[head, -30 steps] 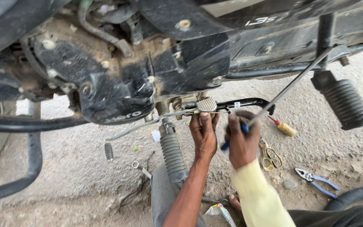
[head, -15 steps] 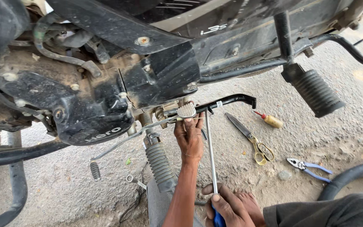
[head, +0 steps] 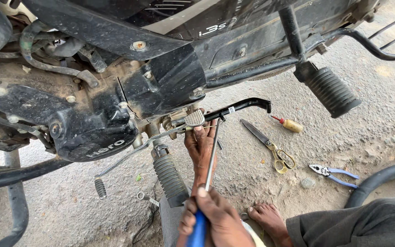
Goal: The person sits on the ground and works on the motorcycle's footpeg and brake lever assembly. They use pliers to adjust a cable or spring and a screwdriver to tighten or loosen a screw on the mechanism.
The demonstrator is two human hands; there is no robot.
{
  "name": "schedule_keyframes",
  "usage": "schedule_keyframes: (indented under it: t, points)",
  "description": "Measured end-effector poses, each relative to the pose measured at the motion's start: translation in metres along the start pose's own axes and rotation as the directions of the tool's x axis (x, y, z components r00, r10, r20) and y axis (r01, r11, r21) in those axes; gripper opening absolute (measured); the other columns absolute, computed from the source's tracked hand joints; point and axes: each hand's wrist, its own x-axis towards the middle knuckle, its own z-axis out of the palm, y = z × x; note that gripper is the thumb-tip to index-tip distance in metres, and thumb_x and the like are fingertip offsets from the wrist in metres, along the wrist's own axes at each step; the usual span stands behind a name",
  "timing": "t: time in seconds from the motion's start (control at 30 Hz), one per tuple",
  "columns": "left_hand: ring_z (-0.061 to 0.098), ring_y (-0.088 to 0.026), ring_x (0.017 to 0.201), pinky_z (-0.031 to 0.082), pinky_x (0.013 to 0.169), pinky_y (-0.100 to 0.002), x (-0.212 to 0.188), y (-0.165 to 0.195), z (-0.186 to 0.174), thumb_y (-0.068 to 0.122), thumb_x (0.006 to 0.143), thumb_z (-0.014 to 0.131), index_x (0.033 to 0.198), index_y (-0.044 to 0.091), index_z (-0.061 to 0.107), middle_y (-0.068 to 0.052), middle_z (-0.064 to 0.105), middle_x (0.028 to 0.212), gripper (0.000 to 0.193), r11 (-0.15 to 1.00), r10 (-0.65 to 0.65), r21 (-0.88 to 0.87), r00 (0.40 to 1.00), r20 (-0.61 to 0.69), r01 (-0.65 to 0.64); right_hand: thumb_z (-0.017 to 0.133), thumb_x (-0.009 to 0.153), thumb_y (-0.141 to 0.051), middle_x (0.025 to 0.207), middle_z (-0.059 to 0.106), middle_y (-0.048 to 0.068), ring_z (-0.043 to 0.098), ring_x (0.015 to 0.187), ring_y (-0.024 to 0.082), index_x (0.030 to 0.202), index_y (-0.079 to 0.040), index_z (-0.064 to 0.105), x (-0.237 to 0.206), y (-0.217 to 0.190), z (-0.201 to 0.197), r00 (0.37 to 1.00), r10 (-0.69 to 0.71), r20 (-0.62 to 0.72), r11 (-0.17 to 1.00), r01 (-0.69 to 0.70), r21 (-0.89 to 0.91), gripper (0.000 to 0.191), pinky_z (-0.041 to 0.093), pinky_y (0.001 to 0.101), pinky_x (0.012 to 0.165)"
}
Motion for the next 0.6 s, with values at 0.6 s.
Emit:
schedule_keyframes:
  t: [0.6]
  points:
    - [0.055, -0.029, 0.140, 0.046, 0.123, -0.061, 0.002, -0.001, -0.012, 0.026, 0.111, 0.058, 0.110, 0.001, 0.059, -0.013, 0.065, 0.126, 0.025, 0.997, 0.074, 0.031, 0.992, 0.105, -0.077, 0.063, 0.094, -0.018, 0.075, 0.053, 0.006, 0.053, 0.054, 0.017, 0.108, -0.007, 0.054, 0.021, 0.000, -0.014, 0.960, -0.240, -0.145, 0.950, 0.202, -0.236, 0.021, 0.043, 0.0311, 0.047]
